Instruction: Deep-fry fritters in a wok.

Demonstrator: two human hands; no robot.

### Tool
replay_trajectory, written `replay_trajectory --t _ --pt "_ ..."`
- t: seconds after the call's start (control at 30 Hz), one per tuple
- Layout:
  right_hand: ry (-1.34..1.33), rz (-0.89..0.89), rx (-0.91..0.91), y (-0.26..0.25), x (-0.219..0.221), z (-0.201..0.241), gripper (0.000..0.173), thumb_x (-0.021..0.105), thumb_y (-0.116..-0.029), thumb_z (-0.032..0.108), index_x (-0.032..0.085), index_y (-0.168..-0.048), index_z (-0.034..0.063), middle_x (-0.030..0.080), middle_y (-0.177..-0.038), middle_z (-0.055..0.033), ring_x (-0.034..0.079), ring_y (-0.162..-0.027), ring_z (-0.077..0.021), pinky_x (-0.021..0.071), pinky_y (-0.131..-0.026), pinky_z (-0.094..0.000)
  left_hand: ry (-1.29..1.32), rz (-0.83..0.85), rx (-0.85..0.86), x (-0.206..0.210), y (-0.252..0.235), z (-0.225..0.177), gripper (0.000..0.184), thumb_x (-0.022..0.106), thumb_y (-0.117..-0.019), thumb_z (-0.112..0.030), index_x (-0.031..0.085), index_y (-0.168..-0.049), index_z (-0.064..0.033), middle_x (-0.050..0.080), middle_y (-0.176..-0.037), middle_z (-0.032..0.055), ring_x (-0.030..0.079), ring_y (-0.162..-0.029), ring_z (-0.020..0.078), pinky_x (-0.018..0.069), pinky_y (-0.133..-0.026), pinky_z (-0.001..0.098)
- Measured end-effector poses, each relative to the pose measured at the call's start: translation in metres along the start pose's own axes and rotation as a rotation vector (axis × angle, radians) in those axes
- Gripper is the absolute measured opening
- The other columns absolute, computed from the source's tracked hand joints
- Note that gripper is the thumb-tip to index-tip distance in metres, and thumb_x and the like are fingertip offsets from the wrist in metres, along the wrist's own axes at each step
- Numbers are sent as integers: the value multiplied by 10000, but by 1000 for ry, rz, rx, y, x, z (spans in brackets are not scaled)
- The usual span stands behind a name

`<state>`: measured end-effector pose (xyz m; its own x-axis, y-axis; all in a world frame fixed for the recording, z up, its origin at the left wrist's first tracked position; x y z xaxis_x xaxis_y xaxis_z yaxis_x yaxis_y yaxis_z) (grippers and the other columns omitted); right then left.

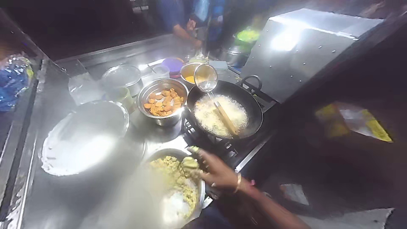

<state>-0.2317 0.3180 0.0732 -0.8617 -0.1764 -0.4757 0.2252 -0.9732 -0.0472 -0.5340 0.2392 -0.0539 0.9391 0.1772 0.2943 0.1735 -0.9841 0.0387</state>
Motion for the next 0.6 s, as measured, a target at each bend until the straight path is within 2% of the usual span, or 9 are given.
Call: replay_trajectory --t 0.03,0.07,0.13,0.2,0.3,0.4,0.5,0.53,0.6 --pt "81 -111 -78 1 -24 -3 621 767 -873 178 534 -1418 -3 700 -1221 -148 704 -1040 -160 592 -921 -352 31 -1 10 -4 -3 0 441 400 -1019 -619 643 -1155 -277 727 -974 -176 676 -947 -53 554 -876 218" --pt "170 -200 -97 1 -48 -2 564 763 -874 188 574 -1370 -1 713 -1183 -131 707 -1011 -147 596 -902 -345 31 -19 21 -4 -3 -6 436 382 -1046 -574 605 -1183 -225 721 -1021 -156 664 -1022 -42 540 -935 233" --pt "359 -281 -6 -2 -90 -1 500 738 -884 202 609 -1323 1 724 -1119 -137 713 -967 -202 595 -878 -414 -41 -177 -9 9 -3 -28 391 314 -1100 -448 572 -1065 -156 702 -916 -179 653 -974 -95 524 -916 178" --pt "494 -247 160 -16 -117 -7 474 722 -901 202 611 -1329 29 738 -1081 -122 726 -938 -242 593 -868 -474 -56 -236 -33 16 -2 -38 357 263 -1114 -303 511 -1102 -47 661 -901 -131 633 -918 -104 523 -894 161" --pt "618 -120 389 -47 -129 -26 398 719 -939 242 644 -1289 66 738 -1068 -126 713 -993 -296 550 -934 -553 103 -142 -3 3 -2 -18 558 450 -1029 -564 489 -1299 -78 710 -1074 -93 682 -1028 15 562 -938 279" --pt "705 -22 453 -63 -126 -36 289 654 -976 191 682 -1239 75 733 -1115 -142 700 -1060 -328 531 -966 -576 159 -144 -19 8 0 -29 584 482 -992 -604 462 -1313 -116 709 -1119 -124 674 -1089 15 564 -957 276" --pt "679 -233 253 -48 -116 -19 260 606 -1000 186 701 -1189 36 743 -1077 -162 723 -1005 -321 558 -924 -556 202 -174 16 -5 2 -25 437 425 -1058 -492 494 -1270 -116 699 -1110 -114 670 -1089 24 555 -976 283" --pt "638 -311 138 -40 -108 -12 249 625 -978 186 713 -1146 24 751 -1026 -155 736 -941 -300 580 -871 -533 207 -147 56 -17 2 -15 425 455 -1048 -505 551 -1278 -161 710 -1153 -118 655 -1142 32 525 -1026 294" --pt "481 -281 -45 -29 -72 -1 214 646 -944 174 744 -1080 40 763 -983 -106 741 -884 -217 605 -826 -451 186 -55 133 -44 2 13 520 455 -1031 -550 524 -1379 -170 678 -1287 -65 607 -1261 101 475 -1107 355"
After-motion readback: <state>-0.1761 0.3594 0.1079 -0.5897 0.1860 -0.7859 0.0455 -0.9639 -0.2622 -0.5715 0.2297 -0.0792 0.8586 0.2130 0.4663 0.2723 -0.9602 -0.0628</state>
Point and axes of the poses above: each hand's wrist, its own y-axis away from the middle knuckle, its own x-axis out of the palm, z = x × y, the point moved 1 cm from there along -y, towards the middle knuckle
